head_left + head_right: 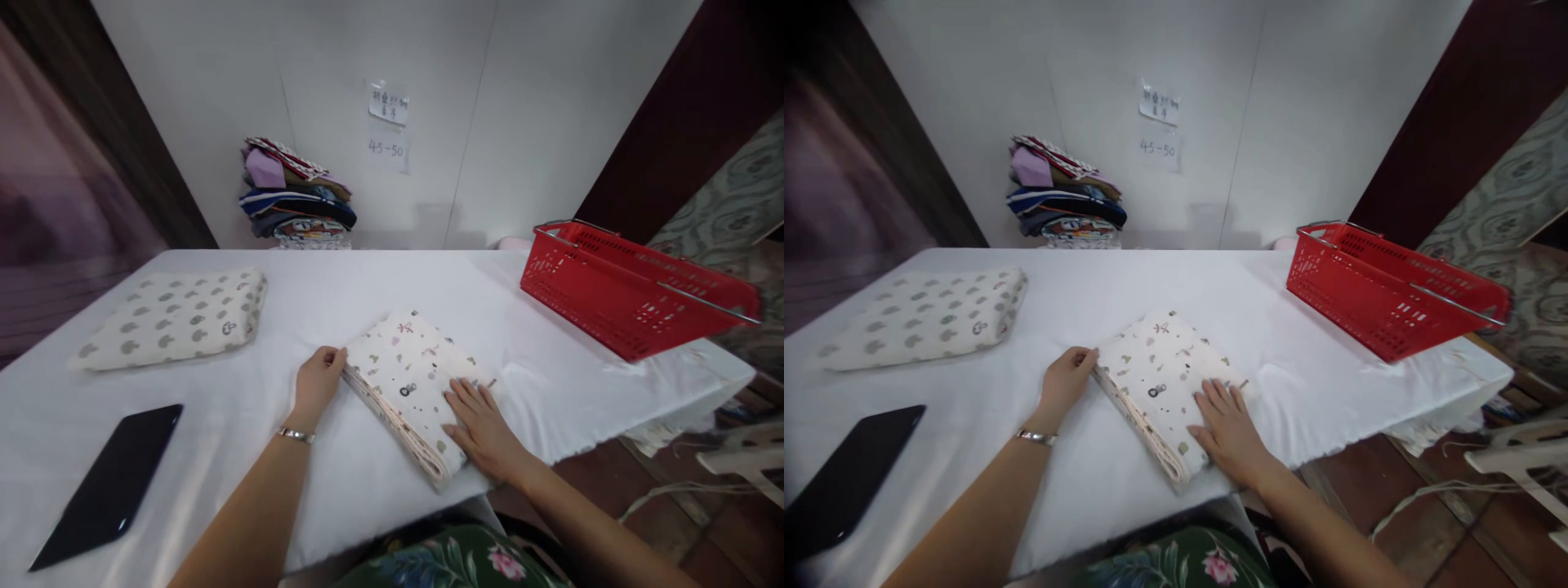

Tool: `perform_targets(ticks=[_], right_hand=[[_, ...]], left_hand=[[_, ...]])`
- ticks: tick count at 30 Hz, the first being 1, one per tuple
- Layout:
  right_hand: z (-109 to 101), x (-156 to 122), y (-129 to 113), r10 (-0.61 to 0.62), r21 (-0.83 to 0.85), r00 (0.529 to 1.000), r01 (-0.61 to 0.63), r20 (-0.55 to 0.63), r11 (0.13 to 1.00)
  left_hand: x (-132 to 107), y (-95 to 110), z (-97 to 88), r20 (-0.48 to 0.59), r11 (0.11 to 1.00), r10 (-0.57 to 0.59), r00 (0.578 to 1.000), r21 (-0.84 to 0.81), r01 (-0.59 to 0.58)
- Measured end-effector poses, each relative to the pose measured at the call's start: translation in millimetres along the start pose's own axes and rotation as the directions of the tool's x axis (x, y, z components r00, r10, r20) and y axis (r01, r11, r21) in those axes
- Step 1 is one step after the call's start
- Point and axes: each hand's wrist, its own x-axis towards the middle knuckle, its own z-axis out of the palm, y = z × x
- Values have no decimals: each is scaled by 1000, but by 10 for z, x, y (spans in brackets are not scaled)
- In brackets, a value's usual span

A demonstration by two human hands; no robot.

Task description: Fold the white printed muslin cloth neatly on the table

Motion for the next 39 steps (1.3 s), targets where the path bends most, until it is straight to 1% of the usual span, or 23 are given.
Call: perform_targets(ticks=[2,5,7,8,9,10,11,12,13,14,15,17,19,21,24,27,28,30,32,34,35,37,39], right_hand=[[-35,21,47,-9,40,1000,10,-23,999],[-149,157,135,-24,38,988,30,-153,999],[-224,318,178,-32,3,970,34,-241,999],[-250,414,191,-38,-15,963,35,-266,999],[-266,514,201,-46,-32,960,38,-277,999],[-270,616,209,-55,-51,959,43,-277,998],[-262,713,218,-62,-71,961,45,-269,996],[-242,804,231,-67,-94,965,45,-252,995],[-213,882,249,-65,-116,971,40,-228,993],[-176,947,273,-55,-134,978,28,-199,991],[-136,995,303,-40,-147,985,15,-166,989],[-59,1046,367,-15,-154,994,-2,-108,988],[-4,1049,418,-8,-146,996,-5,-87,989],[21,1032,443,-11,-131,996,-2,-93,991],[7,1018,455,2,-53,995,-8,-97,999],[-62,1055,507,62,165,996,-51,-61,985],[-96,1082,540,115,262,993,-100,-40,960],[-175,1150,624,243,434,970,-229,24,871],[-251,1223,716,330,528,939,-329,97,783],[-306,1274,805,345,549,926,-370,154,749],[-323,1283,847,346,545,923,-381,170,747],[-337,1256,925,360,528,914,-403,188,747],[-329,1158,1002,390,506,899,-435,198,745]], left_hand=[[4,-8,0,2,1000,-11,1000,16,11],[-3,4,-17,-42,998,-9,999,66,12],[-29,55,-24,-125,994,72,990,95,-60],[-52,99,-21,-172,985,151,973,109,-134],[-80,154,-11,-206,964,254,945,131,-230],[-113,214,7,-213,927,368,905,165,-338],[-146,274,30,-191,873,478,858,209,-440],[-176,326,57,-143,814,566,812,254,-523],[-201,361,87,-80,761,623,778,293,-579],[-218,376,115,-9,723,648,762,323,-611],[-225,367,141,48,712,637,769,345,-612],[-214,290,178,129,753,544,829,361,-550],[-188,180,196,178,816,429,886,345,-464],[-167,97,199,196,856,367,910,311,-412],[-163,63,191,179,889,346,921,252,-383],[-169,78,173,158,909,350,923,179,-376],[-166,83,163,152,913,358,921,148,-379],[-139,99,136,141,926,357,924,78,-369],[-80,130,96,139,960,274,952,25,-280],[12,180,45,160,989,135,978,32,-142],[66,210,19,184,994,77,980,64,-90],[178,269,-29,266,985,30,963,159,-74],[279,320,-60,353,962,27,935,245,-121]])
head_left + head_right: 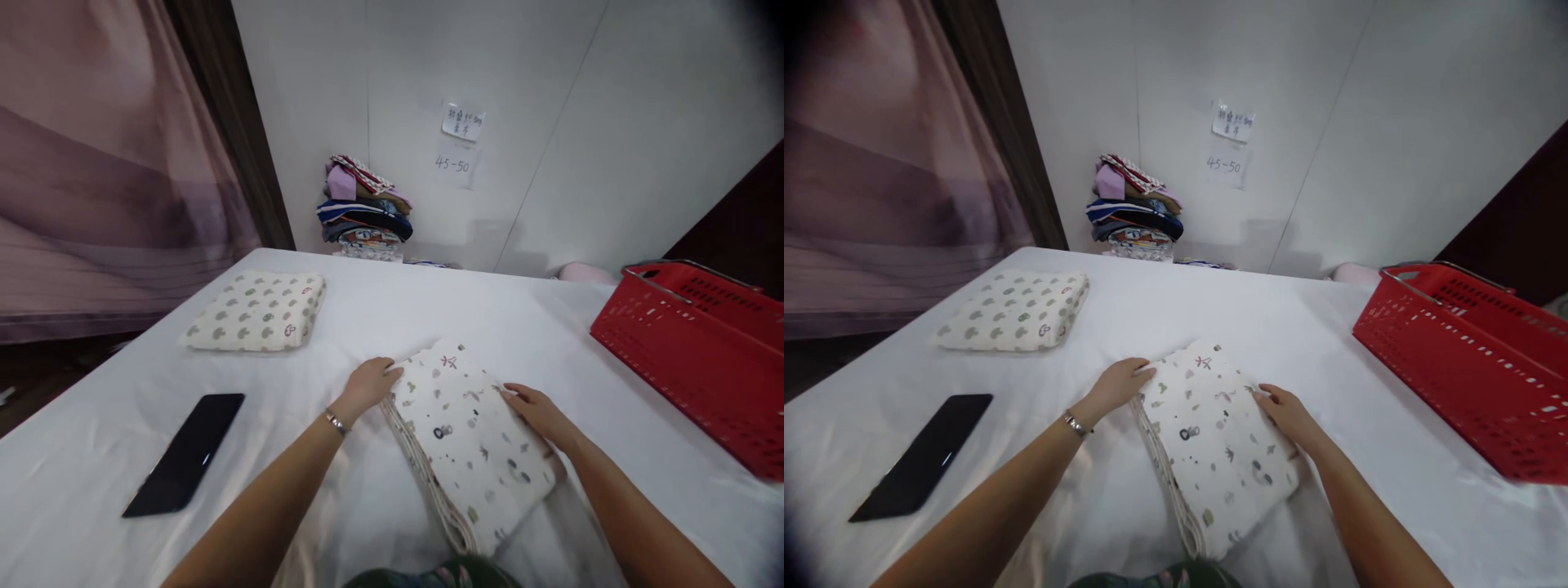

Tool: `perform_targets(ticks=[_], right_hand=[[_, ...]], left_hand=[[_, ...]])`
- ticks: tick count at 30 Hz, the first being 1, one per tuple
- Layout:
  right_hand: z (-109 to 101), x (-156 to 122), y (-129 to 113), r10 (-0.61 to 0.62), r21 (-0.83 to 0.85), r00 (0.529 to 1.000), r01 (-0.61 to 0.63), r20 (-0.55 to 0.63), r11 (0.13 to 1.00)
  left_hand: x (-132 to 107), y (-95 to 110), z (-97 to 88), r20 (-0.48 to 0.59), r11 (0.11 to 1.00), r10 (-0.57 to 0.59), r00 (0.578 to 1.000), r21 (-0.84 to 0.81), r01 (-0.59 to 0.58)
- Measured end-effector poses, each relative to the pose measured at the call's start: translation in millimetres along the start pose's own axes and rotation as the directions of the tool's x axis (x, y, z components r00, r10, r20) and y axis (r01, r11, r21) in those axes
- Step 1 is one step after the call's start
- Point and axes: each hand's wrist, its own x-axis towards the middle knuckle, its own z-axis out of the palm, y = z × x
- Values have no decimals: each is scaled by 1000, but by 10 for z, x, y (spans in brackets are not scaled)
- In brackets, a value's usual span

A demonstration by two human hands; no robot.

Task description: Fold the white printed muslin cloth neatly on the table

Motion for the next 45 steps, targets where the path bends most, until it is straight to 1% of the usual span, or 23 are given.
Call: perform_targets(ticks=[3,6,8,11,13,16,18,21,22,24,26,27,29,30,31,32,34,37,40,42,43,44,45], right_hand=[[-39,-193,209,45,-37,999,-46,-27,998],[-50,-462,399,79,-56,995,-82,-55,995],[-42,-633,463,107,-33,992,-110,-68,993],[-6,-820,442,161,72,985,-156,-68,985],[37,-892,384,178,156,980,-163,-88,974],[128,-935,312,178,278,974,-134,-139,951],[173,-922,287,195,379,969,-126,-151,917],[116,-828,221,204,513,962,-84,-182,854],[49,-770,177,195,536,960,-60,-199,842],[-155,-595,56,166,550,958,-10,-233,835],[-416,-335,-95,112,539,961,44,-253,841],[-546,-175,-172,94,540,953,80,-287,838],[-754,182,-310,61,560,946,135,-318,818],[-812,364,-364,41,554,947,151,-318,819],[-834,535,-404,49,527,942,142,-331,838],[-817,687,-429,79,491,937,106,-340,865],[-686,911,-433,124,444,938,35,-323,895],[-394,1031,-355,155,361,935,-32,-318,932],[-210,974,-244,103,238,931,-18,-349,971],[-174,875,-179,4,81,909,33,-418,996],[-167,805,-154,-72,-4,887,78,-456,997],[-158,722,-134,-158,-79,862,136,-482,987],[-142,624,-121,-250,-135,836,211,-489,968]], left_hand=[[114,28,-70,96,998,-8,995,62,2],[226,36,-118,205,998,-46,978,54,36],[298,40,-155,274,998,-69,959,27,64],[365,69,-217,333,993,-92,938,-41,112],[366,105,-259,334,988,-94,938,-86,130],[312,145,-311,323,971,-115,939,-163,175],[260,138,-334,343,943,-140,929,-239,230],[182,83,-367,400,881,-130,907,-372,291],[156,63,-382,414,859,-115,903,-415,300],[103,39,-414,412,816,-88,907,-492,303],[56,48,-430,384,766,-86,919,-564,308],[40,63,-421,366,731,-91,926,-607,312],[33,107,-349,337,630,-93,937,-709,317],[44,129,-286,330,568,-98,939,-756,325],[64,147,-209,329,509,-108,938,-792,337],[91,159,-124,332,461,-127,935,-815,352],[151,165,40,337,408,-180,924,-830,382],[209,139,189,319,411,-225,921,-826,386],[210,117,206,291,443,-237,927,-817,370],[194,117,182,270,468,-264,926,-804,368],[183,120,167,248,508,-286,925,-780,366],[170,124,150,213,573,-307,928,-737,358],[154,127,133,158,661,-318,935,-670,338]])
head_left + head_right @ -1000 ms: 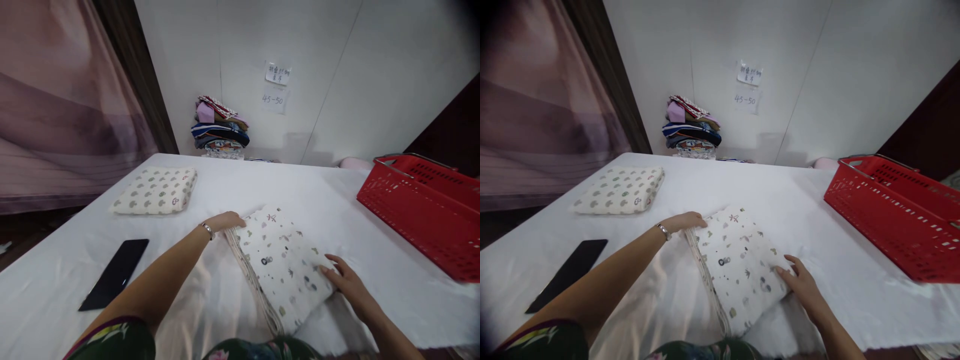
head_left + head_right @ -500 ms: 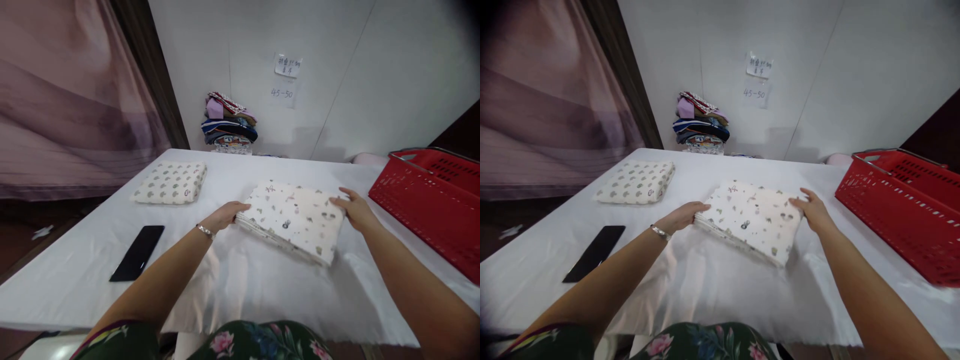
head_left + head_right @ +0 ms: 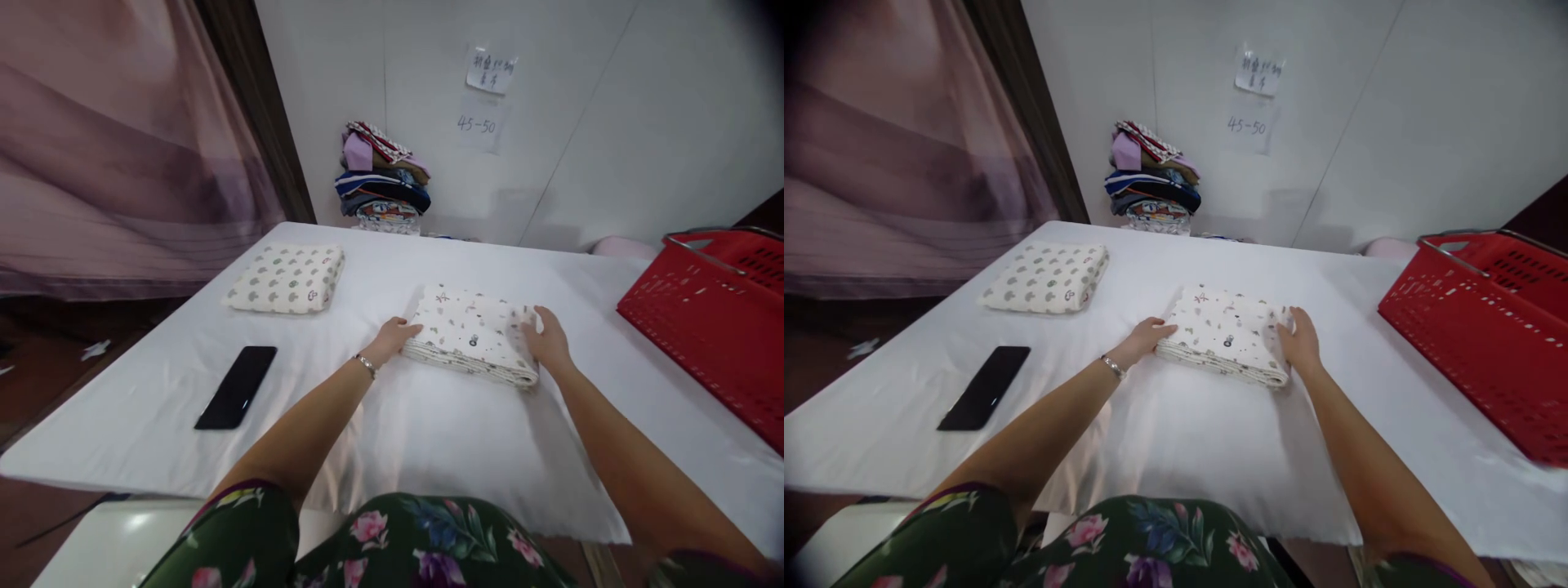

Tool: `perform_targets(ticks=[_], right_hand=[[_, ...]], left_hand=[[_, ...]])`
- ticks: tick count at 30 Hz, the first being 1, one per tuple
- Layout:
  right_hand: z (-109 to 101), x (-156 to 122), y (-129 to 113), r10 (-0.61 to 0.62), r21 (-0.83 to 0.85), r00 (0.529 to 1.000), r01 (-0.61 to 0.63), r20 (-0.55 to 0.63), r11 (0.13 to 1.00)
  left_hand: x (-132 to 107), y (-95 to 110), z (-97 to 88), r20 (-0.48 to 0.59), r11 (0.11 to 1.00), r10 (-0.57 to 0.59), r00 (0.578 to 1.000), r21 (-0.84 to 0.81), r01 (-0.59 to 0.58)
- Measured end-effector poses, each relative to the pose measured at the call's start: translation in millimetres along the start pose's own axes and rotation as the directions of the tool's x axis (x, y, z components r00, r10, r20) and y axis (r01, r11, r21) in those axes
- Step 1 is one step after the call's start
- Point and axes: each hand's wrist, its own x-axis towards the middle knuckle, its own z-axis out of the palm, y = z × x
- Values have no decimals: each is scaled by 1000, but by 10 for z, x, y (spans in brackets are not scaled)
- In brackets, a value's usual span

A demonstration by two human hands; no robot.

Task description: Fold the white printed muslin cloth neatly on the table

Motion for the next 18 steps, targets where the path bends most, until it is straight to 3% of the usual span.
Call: perform_targets(ticks=[3,5,8,10,12,18], right_hand=[[-84,-335,-102,-281,66,959,278,41,958],[-106,-546,-215,-416,102,902,406,117,908],[-83,-723,-387,-522,60,810,527,265,848],[-36,-741,-463,-561,4,754,596,342,803],[23,-714,-494,-572,-50,723,636,388,770],[116,-682,-441,-554,-131,695,669,458,732]], left_hand=[[-72,18,-34,-142,906,231,963,393,-159],[-130,22,-38,-147,768,459,876,561,-309],[-203,10,10,68,497,710,701,656,-568],[-223,-12,67,238,348,750,618,653,-673],[-216,-39,120,339,265,736,586,653,-710],[-146,-93,146,416,193,686,597,688,-700]])
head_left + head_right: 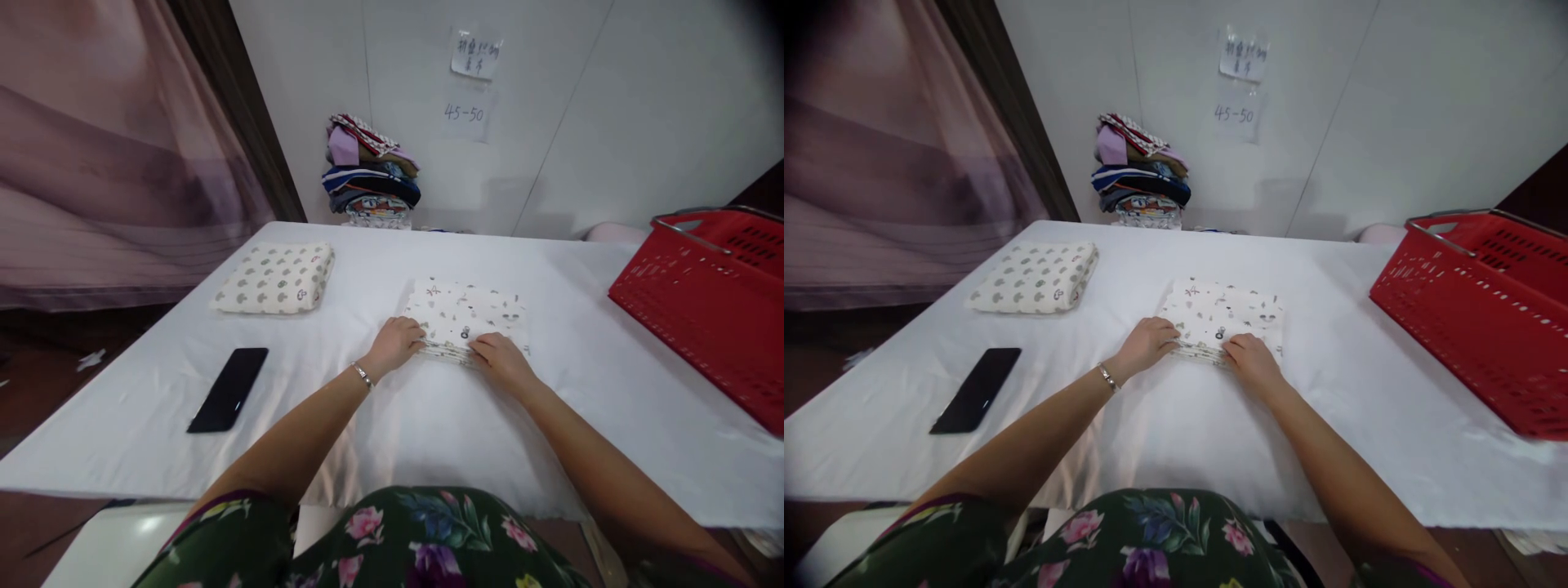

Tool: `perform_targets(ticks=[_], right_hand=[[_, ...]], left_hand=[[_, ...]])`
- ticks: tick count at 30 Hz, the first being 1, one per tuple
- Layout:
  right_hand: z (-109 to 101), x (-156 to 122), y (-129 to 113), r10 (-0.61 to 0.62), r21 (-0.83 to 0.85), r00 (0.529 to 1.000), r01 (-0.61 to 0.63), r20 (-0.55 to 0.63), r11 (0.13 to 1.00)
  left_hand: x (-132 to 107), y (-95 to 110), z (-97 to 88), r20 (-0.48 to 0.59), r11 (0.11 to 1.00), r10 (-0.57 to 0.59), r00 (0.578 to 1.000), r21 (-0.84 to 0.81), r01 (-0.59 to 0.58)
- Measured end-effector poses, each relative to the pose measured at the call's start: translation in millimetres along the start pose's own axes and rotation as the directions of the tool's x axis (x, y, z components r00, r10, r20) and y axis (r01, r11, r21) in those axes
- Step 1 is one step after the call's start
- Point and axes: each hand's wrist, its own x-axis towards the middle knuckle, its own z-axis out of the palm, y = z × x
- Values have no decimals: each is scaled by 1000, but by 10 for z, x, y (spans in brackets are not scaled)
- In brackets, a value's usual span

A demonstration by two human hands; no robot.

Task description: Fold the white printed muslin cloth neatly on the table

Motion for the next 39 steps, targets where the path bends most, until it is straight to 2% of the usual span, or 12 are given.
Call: perform_targets(ticks=[5,10,13,19,22,25,27,29,34,37,39], right_hand=[[1,-53,-33,4,-80,1000,-5,-8,997],[7,-109,-69,1,-139,1000,-3,-17,990],[46,-172,-64,-32,-130,999,29,-17,991],[160,-254,3,-19,-89,996,11,-89,996],[118,-253,9,8,-24,998,-9,-58,1000],[8,-183,-33,86,53,996,-84,-25,995],[-52,-51,-93,136,107,990,-131,-45,986],[-68,176,-170,137,160,988,-123,-76,979],[97,1061,-331,47,160,995,-34,-83,986],[255,1562,-345,136,32,990,-135,-34,990],[369,1769,-323,234,-52,972,-233,15,971]], left_hand=[[-4,-38,-25,49,994,88,995,57,-90],[-46,-15,-11,55,991,84,995,101,-89],[-114,13,44,21,988,90,996,120,-92],[-216,38,199,-104,988,109,989,118,-97],[-234,46,258,-167,986,114,979,140,-91],[-249,72,294,-209,985,115,971,151,-84],[-256,99,306,-223,987,94,970,147,-62],[-263,125,308,-226,989,74,971,142,-43],[-290,141,281,-232,990,86,969,130,-57],[-315,129,265,-236,990,101,967,124,-73],[-330,129,263,-231,991,97,968,113,-72]])
